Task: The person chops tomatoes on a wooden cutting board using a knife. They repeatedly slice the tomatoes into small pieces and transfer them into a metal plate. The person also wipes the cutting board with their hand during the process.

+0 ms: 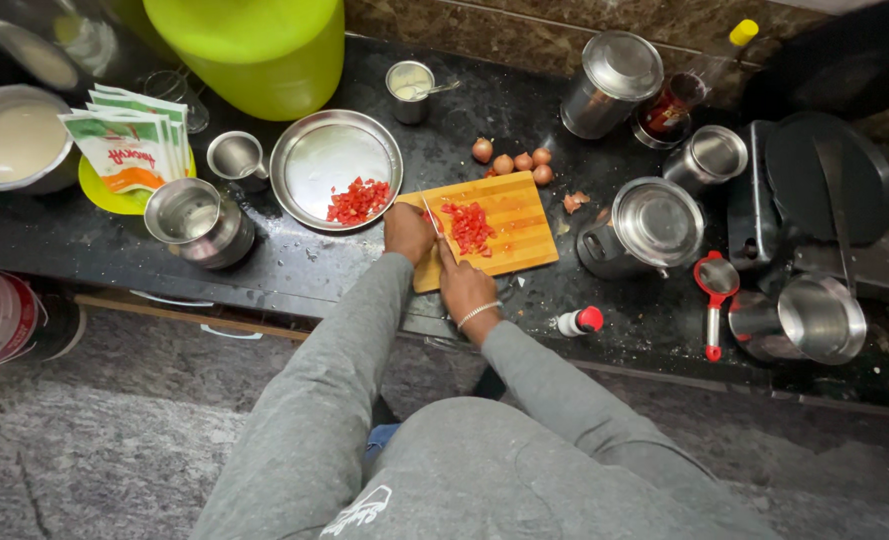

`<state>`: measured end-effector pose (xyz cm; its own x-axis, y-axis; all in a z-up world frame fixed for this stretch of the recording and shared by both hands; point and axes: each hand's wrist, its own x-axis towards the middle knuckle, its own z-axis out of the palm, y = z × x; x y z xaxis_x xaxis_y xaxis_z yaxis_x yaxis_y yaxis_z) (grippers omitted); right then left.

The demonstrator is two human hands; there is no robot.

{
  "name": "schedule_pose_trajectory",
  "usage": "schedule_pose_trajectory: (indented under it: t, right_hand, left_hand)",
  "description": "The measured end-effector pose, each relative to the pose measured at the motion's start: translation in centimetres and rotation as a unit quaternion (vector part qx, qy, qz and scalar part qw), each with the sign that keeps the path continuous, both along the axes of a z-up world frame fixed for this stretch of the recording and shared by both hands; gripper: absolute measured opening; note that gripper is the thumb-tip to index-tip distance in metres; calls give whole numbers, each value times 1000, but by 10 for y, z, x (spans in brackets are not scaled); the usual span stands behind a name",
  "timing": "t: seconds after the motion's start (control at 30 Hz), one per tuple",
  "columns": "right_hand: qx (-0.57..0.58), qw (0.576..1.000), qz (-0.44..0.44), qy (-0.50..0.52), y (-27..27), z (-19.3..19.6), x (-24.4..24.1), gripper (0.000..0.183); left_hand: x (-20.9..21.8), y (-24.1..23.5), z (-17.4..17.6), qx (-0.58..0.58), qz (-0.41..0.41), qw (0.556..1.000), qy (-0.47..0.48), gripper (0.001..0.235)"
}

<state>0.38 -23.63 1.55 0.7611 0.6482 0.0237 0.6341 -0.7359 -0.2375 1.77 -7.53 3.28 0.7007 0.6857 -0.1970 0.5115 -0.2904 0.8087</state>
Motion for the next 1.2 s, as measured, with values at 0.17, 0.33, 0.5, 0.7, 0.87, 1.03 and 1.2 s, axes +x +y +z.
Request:
schedule_pose_trajectory:
  t: [0.17, 0.33, 0.5, 0.7, 0.87, 1.03, 1.2]
  right_hand:
    - [14, 999, 2, 36, 18, -7, 24, 58]
    - [46, 996, -11, 75, 5, 8, 10, 59]
    - [-24, 996, 6, 83, -33, 31, -24, 60]
    - [-50, 993, -11, 110, -71, 61, -51, 60]
    - [65, 994, -31, 77, -64, 82, -52, 57]
    - [103, 992, -29, 68, -34, 71, -41, 55]
    - [95, 994, 6, 57, -20, 52, -32, 55]
  left_hand:
    - [6, 5, -26, 24, 1, 999, -30, 39]
    - [8, 17, -57, -22, 2, 1000, -9, 32]
    - [9, 24, -69, 10, 48, 998, -46, 35]
    - [-1, 21, -55, -67, 75, 995, -27, 24]
    - [-8, 19, -52, -124, 68, 988, -56, 25]
    - [-10, 19, -55, -89, 59, 992, -70, 29]
    - [-12, 21, -54, -56, 49, 994, -76, 28]
